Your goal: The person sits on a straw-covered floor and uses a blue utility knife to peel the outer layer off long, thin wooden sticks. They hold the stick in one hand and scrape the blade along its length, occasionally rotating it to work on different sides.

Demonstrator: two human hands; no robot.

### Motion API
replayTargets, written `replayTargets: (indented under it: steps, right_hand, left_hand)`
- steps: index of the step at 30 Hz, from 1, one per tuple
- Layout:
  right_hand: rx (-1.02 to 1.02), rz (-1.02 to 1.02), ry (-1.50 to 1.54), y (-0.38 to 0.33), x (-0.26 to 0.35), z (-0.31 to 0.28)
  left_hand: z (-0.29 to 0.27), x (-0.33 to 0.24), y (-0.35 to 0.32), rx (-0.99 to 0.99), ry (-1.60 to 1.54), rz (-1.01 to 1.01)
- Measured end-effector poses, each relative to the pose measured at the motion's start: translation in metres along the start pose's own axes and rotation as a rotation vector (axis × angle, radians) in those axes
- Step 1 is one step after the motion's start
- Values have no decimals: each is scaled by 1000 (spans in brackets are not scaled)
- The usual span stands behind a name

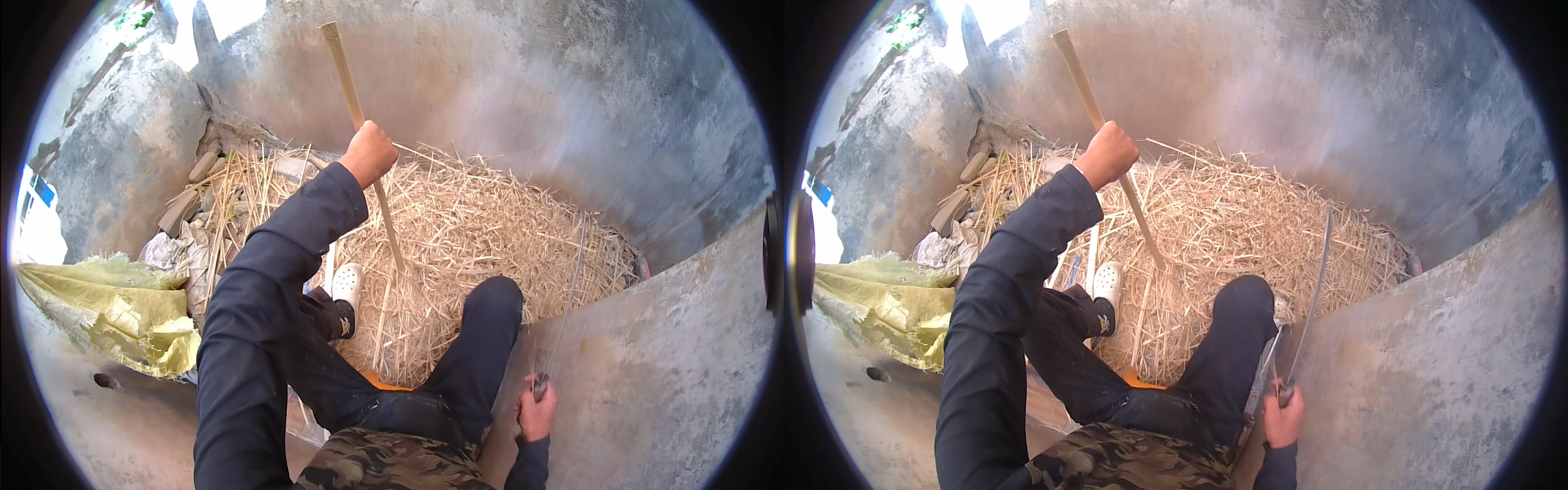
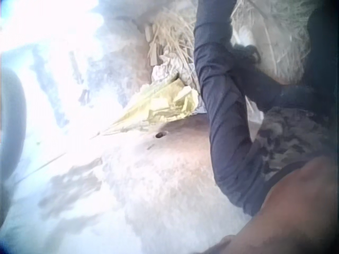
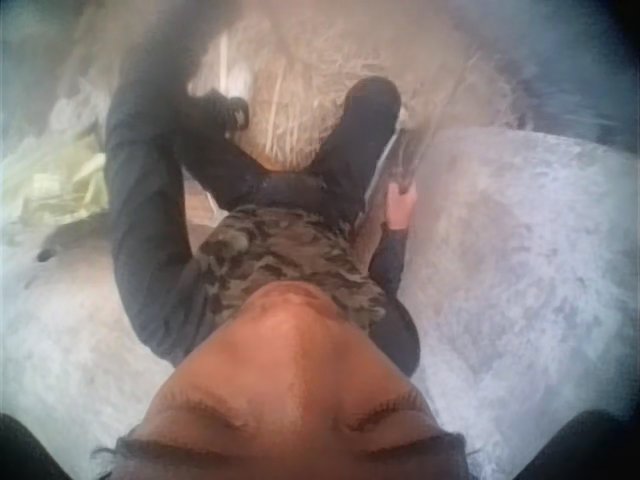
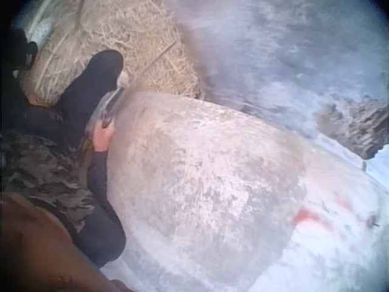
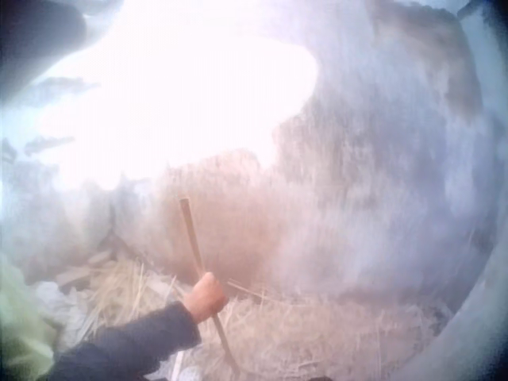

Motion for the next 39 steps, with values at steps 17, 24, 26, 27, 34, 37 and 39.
replayTargets:
  steps: [17, 24, 26, 27, 34, 37, 39]
  right_hand:
    - [579, 56, 262, 78, 16, 366]
    - [472, -120, -95, 99, -25, 380]
    - [493, -114, -40, 88, -19, 385]
    - [500, -125, -9, 86, -7, 387]
    - [455, -124, 20, 86, 0, 373]
    - [458, -135, -33, 94, 0, 359]
    - [527, -65, 21, 81, 11, 352]
  left_hand:
    - [18, 21, -16, 77, -90, -14]
    - [21, 16, -13, 109, -100, 4]
    - [26, 23, -20, 153, -132, -5]
    - [28, 26, -21, 171, -138, -3]
    - [5, 11, -19, 113, -167, 12]
    - [5, 6, -14, 107, -158, 34]
    - [-1, 5, -11, 78, -162, 44]
Point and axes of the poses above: each hand's wrist, its own y-axis towards the middle knuckle, its own z-axis out of the palm, x = y × z, the point moved 7 cm from there along y, towards the middle knuckle, and after that the axes turned 1 degree about y, right-handed, at the moved point
